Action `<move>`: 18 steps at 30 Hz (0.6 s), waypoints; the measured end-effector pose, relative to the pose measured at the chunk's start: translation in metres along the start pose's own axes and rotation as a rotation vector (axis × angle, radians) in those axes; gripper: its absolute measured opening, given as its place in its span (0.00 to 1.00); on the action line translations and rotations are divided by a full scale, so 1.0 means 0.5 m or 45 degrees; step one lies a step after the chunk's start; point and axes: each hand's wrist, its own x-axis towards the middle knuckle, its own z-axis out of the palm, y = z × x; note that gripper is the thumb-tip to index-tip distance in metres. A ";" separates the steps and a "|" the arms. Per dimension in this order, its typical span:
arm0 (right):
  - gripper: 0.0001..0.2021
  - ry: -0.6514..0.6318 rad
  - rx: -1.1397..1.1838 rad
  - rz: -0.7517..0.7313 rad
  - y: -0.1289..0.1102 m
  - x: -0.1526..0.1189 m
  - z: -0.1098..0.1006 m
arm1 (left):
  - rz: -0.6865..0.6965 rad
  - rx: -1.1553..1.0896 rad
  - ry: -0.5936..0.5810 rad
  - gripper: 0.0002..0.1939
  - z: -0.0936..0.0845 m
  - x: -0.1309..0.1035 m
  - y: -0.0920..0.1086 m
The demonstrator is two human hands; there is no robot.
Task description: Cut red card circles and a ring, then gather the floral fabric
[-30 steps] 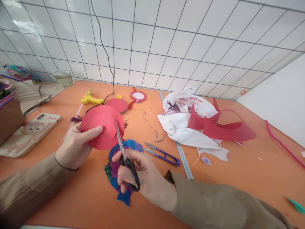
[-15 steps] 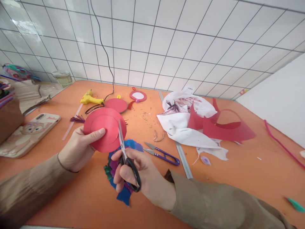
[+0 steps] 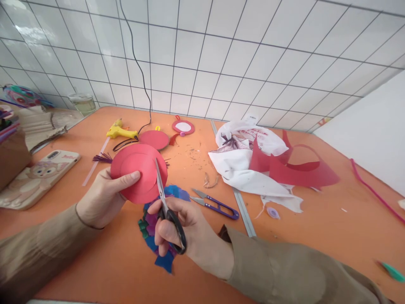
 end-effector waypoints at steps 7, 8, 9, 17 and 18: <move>0.25 0.006 -0.003 0.022 0.001 0.002 0.001 | -0.005 -0.005 0.042 0.09 -0.001 0.000 0.003; 0.25 0.010 -0.003 0.022 0.001 0.001 0.002 | -0.005 -0.006 0.048 0.10 -0.001 0.001 0.003; 0.25 0.014 -0.005 0.021 0.001 0.001 0.002 | -0.005 -0.008 0.052 0.10 -0.001 0.001 0.004; 0.26 0.014 -0.025 0.024 0.000 0.001 0.001 | 0.018 -0.015 0.066 0.10 -0.003 0.003 0.004; 0.26 0.015 -0.027 0.028 0.000 0.001 0.001 | 0.021 -0.013 0.065 0.10 -0.003 0.003 0.003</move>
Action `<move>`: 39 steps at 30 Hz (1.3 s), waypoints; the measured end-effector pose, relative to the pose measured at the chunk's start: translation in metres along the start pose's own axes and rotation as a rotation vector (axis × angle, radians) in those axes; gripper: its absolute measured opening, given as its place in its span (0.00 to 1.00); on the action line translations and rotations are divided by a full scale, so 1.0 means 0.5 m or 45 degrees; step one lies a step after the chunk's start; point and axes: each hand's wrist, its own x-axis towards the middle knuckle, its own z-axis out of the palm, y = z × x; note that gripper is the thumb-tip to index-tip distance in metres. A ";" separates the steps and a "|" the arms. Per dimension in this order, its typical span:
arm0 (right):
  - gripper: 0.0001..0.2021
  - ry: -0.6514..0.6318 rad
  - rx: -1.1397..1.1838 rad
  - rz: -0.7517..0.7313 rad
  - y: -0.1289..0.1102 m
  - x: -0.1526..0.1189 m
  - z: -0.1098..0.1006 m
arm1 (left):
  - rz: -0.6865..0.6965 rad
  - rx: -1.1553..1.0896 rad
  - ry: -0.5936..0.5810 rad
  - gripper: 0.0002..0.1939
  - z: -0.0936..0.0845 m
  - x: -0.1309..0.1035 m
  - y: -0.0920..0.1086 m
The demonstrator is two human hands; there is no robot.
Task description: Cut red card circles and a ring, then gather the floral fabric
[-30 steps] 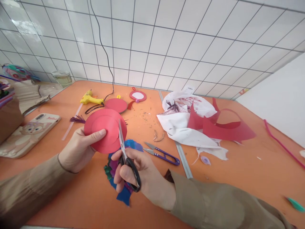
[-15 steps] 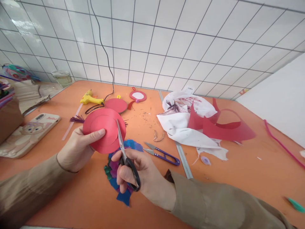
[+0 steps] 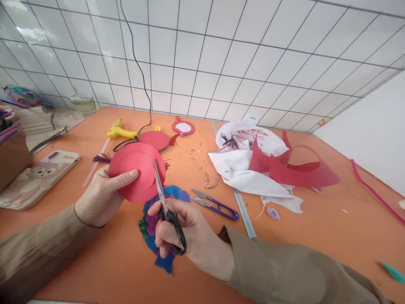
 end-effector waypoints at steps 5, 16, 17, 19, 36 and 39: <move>0.26 -0.003 0.002 0.000 0.001 -0.001 0.002 | 0.019 0.019 -0.004 0.10 -0.001 0.003 0.001; 0.26 0.009 0.010 0.019 -0.004 0.001 0.003 | 0.031 0.011 0.041 0.12 -0.001 0.004 0.000; 0.26 0.006 0.013 0.025 -0.004 0.001 0.003 | 0.033 0.015 0.042 0.12 -0.001 0.005 0.000; 0.26 0.010 0.026 0.041 -0.003 0.000 0.003 | 0.036 0.022 0.037 0.12 -0.001 0.004 0.001; 0.25 0.012 0.072 -0.001 0.002 0.001 0.001 | -0.030 0.050 -0.049 0.09 -0.001 -0.001 -0.006; 0.25 0.013 0.075 0.007 0.001 -0.001 0.003 | -0.026 0.049 -0.044 0.09 -0.002 -0.001 -0.006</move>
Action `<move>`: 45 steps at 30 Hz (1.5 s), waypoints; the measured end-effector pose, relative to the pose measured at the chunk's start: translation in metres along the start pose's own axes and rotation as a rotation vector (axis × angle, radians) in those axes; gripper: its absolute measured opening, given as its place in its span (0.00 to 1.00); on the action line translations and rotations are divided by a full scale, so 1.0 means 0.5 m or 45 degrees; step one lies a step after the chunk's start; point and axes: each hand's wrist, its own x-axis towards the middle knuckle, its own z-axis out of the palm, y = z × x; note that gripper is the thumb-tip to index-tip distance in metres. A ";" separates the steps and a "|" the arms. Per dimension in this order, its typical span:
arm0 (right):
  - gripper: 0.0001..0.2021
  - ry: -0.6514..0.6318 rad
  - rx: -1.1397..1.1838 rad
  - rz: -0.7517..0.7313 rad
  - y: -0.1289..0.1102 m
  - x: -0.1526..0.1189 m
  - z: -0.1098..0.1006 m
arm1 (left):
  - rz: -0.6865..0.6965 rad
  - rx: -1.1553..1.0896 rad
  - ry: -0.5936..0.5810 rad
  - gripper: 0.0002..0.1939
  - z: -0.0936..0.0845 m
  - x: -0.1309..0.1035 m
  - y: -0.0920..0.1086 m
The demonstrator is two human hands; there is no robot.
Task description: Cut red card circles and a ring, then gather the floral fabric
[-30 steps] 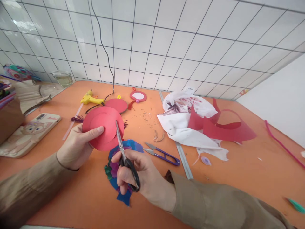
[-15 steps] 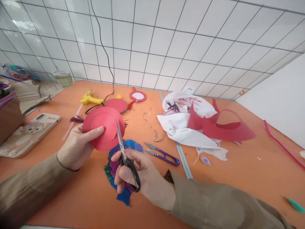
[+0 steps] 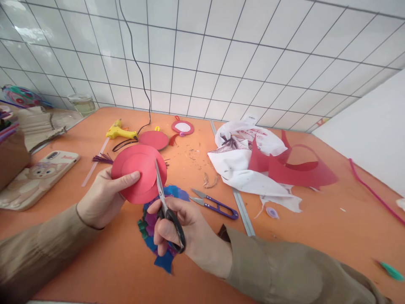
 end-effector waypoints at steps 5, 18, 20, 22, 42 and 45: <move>0.25 0.008 -0.021 0.005 -0.003 -0.003 0.002 | -0.004 0.004 0.006 0.10 -0.001 0.001 0.001; 0.25 -0.011 -0.052 -0.021 0.000 0.000 -0.001 | 0.021 0.002 0.051 0.12 0.001 0.001 0.004; 0.25 -0.010 -0.051 -0.026 0.000 0.000 -0.001 | 0.021 -0.005 0.046 0.11 0.001 0.002 0.004; 0.25 0.000 -0.054 -0.023 0.000 0.000 0.000 | 0.020 -0.010 0.043 0.10 0.002 0.002 0.005; 0.23 0.024 0.050 -0.024 0.000 -0.002 0.001 | -0.066 -0.014 0.013 0.09 0.002 0.000 -0.005; 0.23 0.022 0.051 -0.022 0.000 0.000 0.000 | -0.071 -0.013 0.011 0.09 0.003 -0.001 -0.005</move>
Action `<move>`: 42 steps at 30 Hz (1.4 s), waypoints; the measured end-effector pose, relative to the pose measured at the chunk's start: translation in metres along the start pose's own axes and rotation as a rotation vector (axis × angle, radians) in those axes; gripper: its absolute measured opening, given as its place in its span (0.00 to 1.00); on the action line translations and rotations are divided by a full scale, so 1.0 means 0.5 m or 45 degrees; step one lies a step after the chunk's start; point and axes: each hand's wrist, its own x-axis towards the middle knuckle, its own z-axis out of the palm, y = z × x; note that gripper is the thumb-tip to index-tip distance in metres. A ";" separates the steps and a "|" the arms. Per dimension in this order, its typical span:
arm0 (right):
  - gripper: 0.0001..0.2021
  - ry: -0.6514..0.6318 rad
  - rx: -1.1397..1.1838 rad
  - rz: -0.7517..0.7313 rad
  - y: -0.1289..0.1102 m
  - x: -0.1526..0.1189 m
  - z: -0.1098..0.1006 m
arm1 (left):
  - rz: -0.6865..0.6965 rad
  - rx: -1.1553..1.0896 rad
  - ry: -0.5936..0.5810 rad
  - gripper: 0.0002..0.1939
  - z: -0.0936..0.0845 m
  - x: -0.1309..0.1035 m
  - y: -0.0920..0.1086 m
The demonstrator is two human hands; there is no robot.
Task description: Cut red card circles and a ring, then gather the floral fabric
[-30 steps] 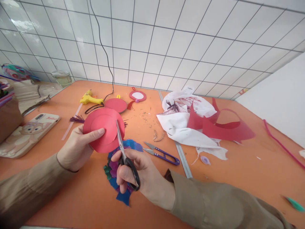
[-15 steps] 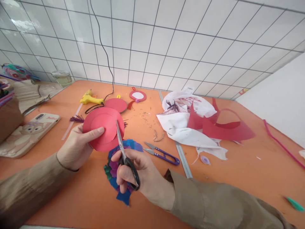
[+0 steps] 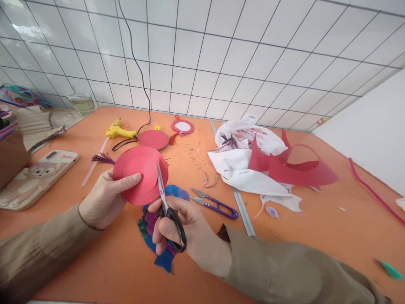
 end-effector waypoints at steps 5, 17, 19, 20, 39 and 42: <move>0.24 -0.002 -0.015 -0.021 0.004 0.000 -0.001 | 0.037 0.003 0.008 0.10 -0.001 0.000 0.001; 0.23 -0.017 0.015 -0.035 0.004 0.001 -0.002 | 0.131 0.051 -0.065 0.07 -0.008 0.003 -0.002; 0.23 -0.016 -0.005 -0.043 0.006 0.001 -0.003 | 0.126 0.047 -0.060 0.07 -0.008 0.002 -0.001; 0.22 -0.016 -0.017 -0.049 0.007 0.001 -0.003 | 0.121 0.045 -0.056 0.07 -0.008 0.002 -0.001; 0.23 0.001 -0.001 -0.046 0.003 0.002 -0.003 | 0.080 0.016 -0.024 0.08 -0.005 0.002 0.000; 0.23 0.006 -0.003 -0.046 0.006 0.003 -0.003 | 0.056 0.026 -0.015 0.08 -0.004 0.001 0.000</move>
